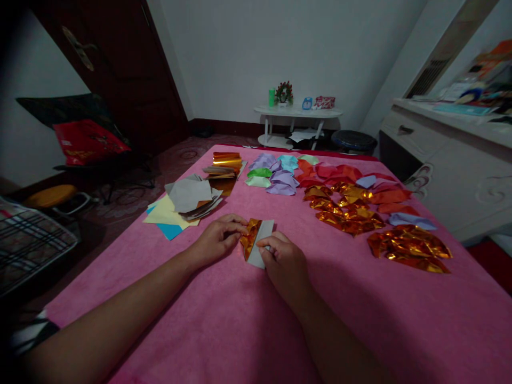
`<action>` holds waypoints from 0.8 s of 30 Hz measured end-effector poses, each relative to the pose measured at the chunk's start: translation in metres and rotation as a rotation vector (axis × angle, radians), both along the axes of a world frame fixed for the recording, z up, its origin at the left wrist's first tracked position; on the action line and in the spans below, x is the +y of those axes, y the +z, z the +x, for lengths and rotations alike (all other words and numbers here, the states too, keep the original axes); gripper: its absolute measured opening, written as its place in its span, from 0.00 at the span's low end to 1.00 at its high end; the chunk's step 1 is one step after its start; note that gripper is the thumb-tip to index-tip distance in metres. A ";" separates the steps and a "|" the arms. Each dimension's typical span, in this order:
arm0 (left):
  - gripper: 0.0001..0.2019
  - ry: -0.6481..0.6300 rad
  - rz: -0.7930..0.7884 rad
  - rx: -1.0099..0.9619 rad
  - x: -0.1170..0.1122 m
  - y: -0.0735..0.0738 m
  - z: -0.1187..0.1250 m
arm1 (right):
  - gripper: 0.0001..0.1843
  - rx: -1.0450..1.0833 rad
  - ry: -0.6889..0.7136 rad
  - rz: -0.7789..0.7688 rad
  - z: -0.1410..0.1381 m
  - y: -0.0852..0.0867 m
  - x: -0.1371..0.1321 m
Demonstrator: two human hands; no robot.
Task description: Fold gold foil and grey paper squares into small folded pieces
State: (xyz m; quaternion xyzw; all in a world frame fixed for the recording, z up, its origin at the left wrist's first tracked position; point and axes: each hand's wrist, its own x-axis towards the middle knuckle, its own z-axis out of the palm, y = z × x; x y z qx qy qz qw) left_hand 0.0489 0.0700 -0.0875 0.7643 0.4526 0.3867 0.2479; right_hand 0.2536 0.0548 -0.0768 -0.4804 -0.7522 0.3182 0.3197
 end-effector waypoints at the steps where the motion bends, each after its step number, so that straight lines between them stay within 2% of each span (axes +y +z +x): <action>1: 0.14 0.000 -0.003 0.002 0.000 0.000 0.000 | 0.11 -0.001 0.000 0.001 0.000 0.000 0.000; 24: 0.14 0.002 -0.007 0.018 0.000 0.001 0.000 | 0.11 -0.013 -0.009 -0.013 0.000 0.001 0.000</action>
